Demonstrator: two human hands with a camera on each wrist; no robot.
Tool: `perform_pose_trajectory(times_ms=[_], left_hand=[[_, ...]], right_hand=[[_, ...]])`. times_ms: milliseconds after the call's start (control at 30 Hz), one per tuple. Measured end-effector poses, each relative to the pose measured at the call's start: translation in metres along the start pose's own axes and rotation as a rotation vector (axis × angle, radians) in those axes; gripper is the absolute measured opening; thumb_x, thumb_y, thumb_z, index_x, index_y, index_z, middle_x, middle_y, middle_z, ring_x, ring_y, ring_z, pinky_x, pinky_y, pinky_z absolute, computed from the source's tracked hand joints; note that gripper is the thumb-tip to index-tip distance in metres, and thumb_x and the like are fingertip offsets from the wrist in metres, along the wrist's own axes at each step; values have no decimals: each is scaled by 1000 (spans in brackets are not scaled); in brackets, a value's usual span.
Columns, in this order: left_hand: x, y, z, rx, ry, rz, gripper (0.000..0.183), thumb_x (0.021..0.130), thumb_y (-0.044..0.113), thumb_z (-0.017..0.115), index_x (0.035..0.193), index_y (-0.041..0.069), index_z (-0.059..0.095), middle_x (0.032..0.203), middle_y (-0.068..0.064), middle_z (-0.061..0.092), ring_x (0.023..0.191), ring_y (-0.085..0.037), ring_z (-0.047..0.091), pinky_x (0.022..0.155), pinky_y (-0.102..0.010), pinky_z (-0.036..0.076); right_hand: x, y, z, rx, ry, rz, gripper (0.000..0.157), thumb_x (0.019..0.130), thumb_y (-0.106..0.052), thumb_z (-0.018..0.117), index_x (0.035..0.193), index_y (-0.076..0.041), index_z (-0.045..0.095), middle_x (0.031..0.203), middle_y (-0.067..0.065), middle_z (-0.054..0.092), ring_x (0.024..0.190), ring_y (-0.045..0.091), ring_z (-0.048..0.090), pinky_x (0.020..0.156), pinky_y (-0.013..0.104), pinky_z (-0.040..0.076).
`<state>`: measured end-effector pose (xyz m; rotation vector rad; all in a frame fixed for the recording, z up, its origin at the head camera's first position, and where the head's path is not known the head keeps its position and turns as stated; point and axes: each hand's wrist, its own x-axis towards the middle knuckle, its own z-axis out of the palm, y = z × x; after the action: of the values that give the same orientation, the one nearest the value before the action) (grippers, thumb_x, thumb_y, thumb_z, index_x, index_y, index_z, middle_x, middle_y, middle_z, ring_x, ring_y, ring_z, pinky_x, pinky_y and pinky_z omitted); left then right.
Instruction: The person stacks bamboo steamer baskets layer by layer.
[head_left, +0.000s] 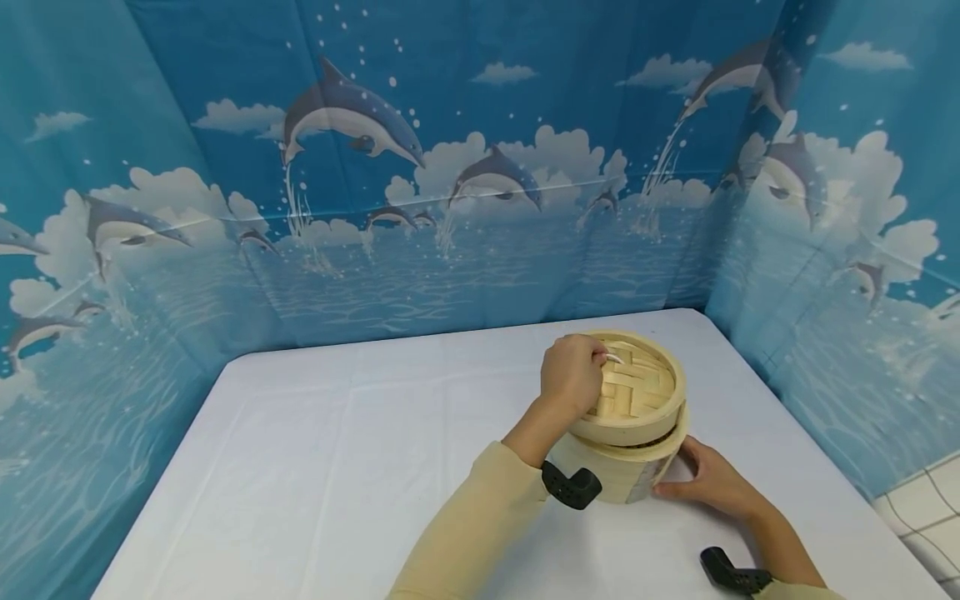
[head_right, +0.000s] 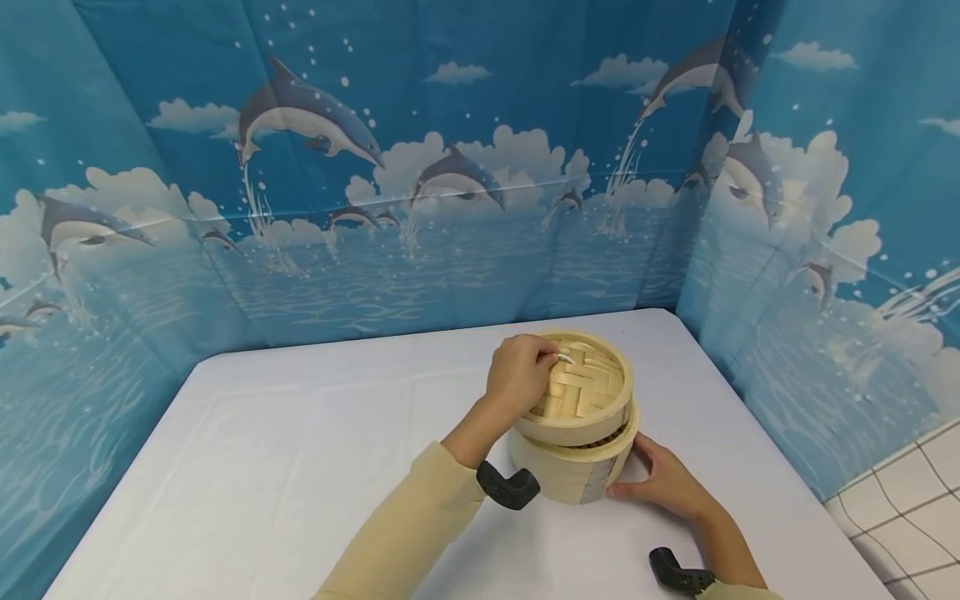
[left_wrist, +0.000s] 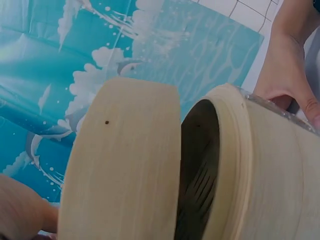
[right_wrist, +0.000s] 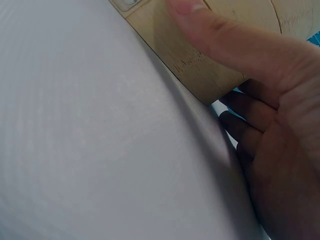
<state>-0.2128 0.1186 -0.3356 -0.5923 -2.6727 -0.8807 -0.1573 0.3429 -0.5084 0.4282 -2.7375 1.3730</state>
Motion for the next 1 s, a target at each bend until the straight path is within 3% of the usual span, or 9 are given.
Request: perform_pose_trajectory(times_ms=[100, 133, 167, 267, 300, 500, 667, 733, 1000], left_hand=[[0, 5, 4, 38, -14, -1, 13, 82, 20, 54, 86, 19, 67, 80, 9, 61, 71, -4, 55, 59, -14, 42], [-1, 6, 5, 52, -18, -2, 13, 82, 19, 55, 85, 19, 67, 79, 10, 61, 70, -4, 55, 59, -15, 42], [-1, 7, 6, 64, -18, -4, 12, 81, 19, 56, 85, 19, 67, 79, 10, 61, 70, -4, 55, 59, -15, 43], [-1, 10, 9, 83, -21, -13, 10, 80, 18, 57, 82, 19, 67, 77, 10, 60, 68, -4, 55, 58, -15, 42], [0, 10, 9, 85, -23, -18, 10, 80, 18, 58, 81, 20, 67, 76, 10, 60, 68, -4, 55, 58, -14, 42], [0, 12, 11, 88, -17, -25, 9, 79, 19, 59, 80, 21, 67, 76, 11, 60, 68, -3, 54, 59, -15, 42], [0, 14, 12, 93, -9, -19, 9, 78, 20, 59, 80, 23, 68, 76, 12, 60, 68, -3, 54, 60, -15, 42], [-1, 14, 12, 92, -10, -13, 9, 79, 19, 59, 80, 22, 68, 75, 12, 60, 67, -3, 54, 59, -15, 42], [-3, 14, 14, 82, -13, -11, 10, 79, 19, 59, 79, 23, 68, 74, 13, 60, 64, -1, 53, 58, -15, 41]], right_hand=[[0, -1, -1, 9, -11, 6, 84, 58, -25, 76, 128, -9, 32, 129, 13, 32, 120, 20, 23, 95, 21, 23], [0, -2, -1, 13, -14, 0, 83, 59, -24, 76, 127, -7, 33, 129, 14, 32, 120, 25, 23, 96, 29, 23], [0, -3, -1, 11, -11, 2, 82, 59, -24, 76, 127, -8, 33, 128, 14, 33, 120, 24, 24, 96, 29, 23], [0, -3, -1, 10, -10, 1, 82, 59, -24, 76, 127, -10, 33, 128, 12, 34, 120, 18, 24, 94, 18, 23], [0, -4, -1, 11, -7, -5, 81, 59, -23, 76, 127, -10, 33, 127, 15, 34, 119, 23, 25, 94, 21, 24], [-1, -2, 0, 12, -5, -27, 81, 60, -19, 76, 128, -11, 33, 126, 14, 36, 118, 19, 27, 94, 32, 25], [-1, -3, 0, 16, -14, -5, 85, 59, -23, 76, 130, -12, 29, 128, 14, 34, 118, 14, 26, 91, 13, 22], [-1, -3, 0, 12, -17, 9, 86, 59, -25, 76, 130, -11, 29, 128, 14, 33, 117, 12, 25, 84, 3, 18], [-1, 0, 0, -10, -13, 32, 85, 59, -27, 76, 129, -10, 29, 128, 11, 34, 116, 7, 25, 85, 3, 18]])
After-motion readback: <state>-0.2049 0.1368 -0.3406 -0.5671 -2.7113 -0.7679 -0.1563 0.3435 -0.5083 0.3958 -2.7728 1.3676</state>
